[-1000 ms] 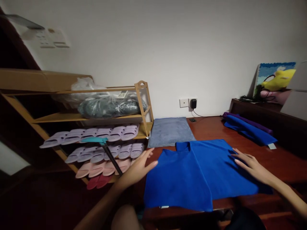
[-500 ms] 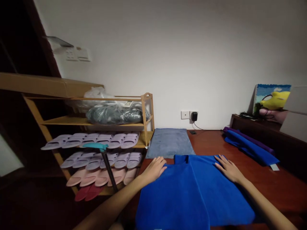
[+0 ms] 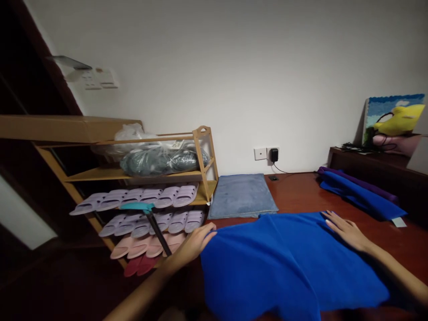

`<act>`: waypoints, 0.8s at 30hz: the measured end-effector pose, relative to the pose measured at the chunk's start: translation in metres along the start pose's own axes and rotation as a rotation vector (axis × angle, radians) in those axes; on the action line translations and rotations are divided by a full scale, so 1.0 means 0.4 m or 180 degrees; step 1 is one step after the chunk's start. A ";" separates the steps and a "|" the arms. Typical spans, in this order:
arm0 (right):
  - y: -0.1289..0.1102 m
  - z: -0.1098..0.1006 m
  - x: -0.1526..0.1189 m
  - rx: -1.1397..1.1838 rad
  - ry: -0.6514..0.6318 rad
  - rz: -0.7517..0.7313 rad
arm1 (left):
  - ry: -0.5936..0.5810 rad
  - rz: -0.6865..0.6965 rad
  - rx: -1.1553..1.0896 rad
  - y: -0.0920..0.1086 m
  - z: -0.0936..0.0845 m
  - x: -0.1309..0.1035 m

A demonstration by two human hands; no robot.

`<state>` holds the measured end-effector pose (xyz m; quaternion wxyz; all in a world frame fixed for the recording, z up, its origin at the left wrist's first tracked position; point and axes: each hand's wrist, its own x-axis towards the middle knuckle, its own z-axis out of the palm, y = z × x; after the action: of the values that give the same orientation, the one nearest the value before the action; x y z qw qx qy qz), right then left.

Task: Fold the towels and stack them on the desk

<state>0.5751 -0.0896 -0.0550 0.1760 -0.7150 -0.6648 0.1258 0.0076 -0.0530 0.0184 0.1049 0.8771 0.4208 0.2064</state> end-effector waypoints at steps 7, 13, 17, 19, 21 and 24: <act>0.034 -0.015 0.058 -0.0024 0.0443 0.0628 | -0.0252 -0.0139 -0.0169 -0.041 -0.054 0.007; 0.056 0.009 0.080 -0.0638 0.0500 0.0469 | -0.0334 -0.0317 -0.0177 -0.041 -0.087 -0.031; 0.115 0.004 0.061 -0.0662 0.0449 0.0391 | -0.0308 -0.0427 -0.0258 -0.042 -0.109 -0.074; 0.155 -0.005 0.047 -0.0597 0.0453 0.0388 | -0.0281 -0.0433 -0.0293 -0.050 -0.115 -0.085; 0.191 -0.018 0.036 -0.0496 0.0478 0.0434 | -0.0182 -0.0431 -0.0269 -0.061 -0.113 -0.084; 0.217 -0.043 0.031 -0.0388 0.0689 0.0673 | 0.0163 -0.0402 -0.0195 -0.079 -0.093 -0.066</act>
<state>0.6622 -0.0836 -0.0750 0.1887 -0.7997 -0.5694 0.0253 -0.0461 -0.0535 0.0332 0.1337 0.8397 0.4712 0.2344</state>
